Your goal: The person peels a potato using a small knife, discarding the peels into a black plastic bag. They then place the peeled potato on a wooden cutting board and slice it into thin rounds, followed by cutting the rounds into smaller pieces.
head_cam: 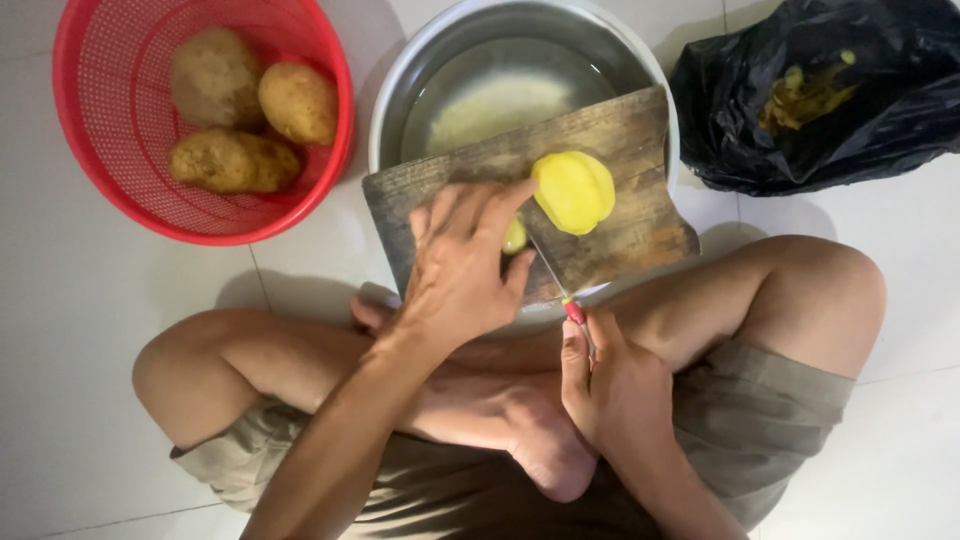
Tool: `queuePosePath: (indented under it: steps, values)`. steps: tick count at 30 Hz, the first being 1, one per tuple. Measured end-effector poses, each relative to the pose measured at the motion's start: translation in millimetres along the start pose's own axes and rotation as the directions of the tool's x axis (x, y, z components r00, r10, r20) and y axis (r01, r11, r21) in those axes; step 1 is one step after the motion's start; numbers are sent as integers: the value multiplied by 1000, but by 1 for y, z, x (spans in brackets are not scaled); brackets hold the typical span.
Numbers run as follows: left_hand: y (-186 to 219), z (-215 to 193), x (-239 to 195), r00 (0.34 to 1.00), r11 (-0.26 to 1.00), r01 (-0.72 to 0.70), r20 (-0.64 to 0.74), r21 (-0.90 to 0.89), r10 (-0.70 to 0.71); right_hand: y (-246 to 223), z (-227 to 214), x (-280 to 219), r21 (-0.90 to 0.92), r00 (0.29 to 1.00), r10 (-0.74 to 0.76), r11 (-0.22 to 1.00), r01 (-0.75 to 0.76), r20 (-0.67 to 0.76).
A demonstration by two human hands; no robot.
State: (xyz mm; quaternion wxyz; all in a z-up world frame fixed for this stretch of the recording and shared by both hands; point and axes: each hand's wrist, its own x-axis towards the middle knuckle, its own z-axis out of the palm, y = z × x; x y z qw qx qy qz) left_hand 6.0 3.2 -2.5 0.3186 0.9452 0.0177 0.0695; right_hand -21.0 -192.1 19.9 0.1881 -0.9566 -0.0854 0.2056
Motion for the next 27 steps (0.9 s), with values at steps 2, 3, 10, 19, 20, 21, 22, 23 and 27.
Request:
queuePosePath:
  steps: [2, 3, 10, 19, 20, 21, 22, 23, 27]
  values:
    - [-1, -8, -8, 1000, 1000, -9, 13, 20, 8, 5, 4, -3, -2, 1000, -27, 1000, 27, -2]
    - [-2, -11, -12, 999, 999, -21, 27, 39, 20, 7, 6, -4, -4, 999, -52, 999, 52, -7]
    - [-9, 2, -24, 992, 998, 10, -130, 62, -2, -1, 2, -3, 109, 1000, -31, 994, 31, 2]
    - [-9, -5, -17, 987, 997, -76, -143, -19, 73, 4, 2, -8, 73, 996, 3, 997, -9, 85]
    - [-11, -4, -18, 983, 994, -105, -156, -13, 102, 4, 1, -8, 73, 996, 5, 997, -11, 88]
    - [-13, -2, -19, 977, 991, -134, -169, -7, 131, 4, 1, -7, 73, 996, 7, 997, -14, 91]
    - [-12, -3, -19, 977, 991, -133, -167, -6, 130, 2, -1, -6, 74, 996, 7, 997, -14, 93]
    - [-12, -3, -19, 976, 989, -149, -156, 9, 149, 1, -3, -5, 113, 996, 13, 993, -22, 85]
    - [-7, -8, -13, 971, 979, -192, -128, 75, 200, 0, -2, -4, 140, 998, -55, 989, 55, -3]
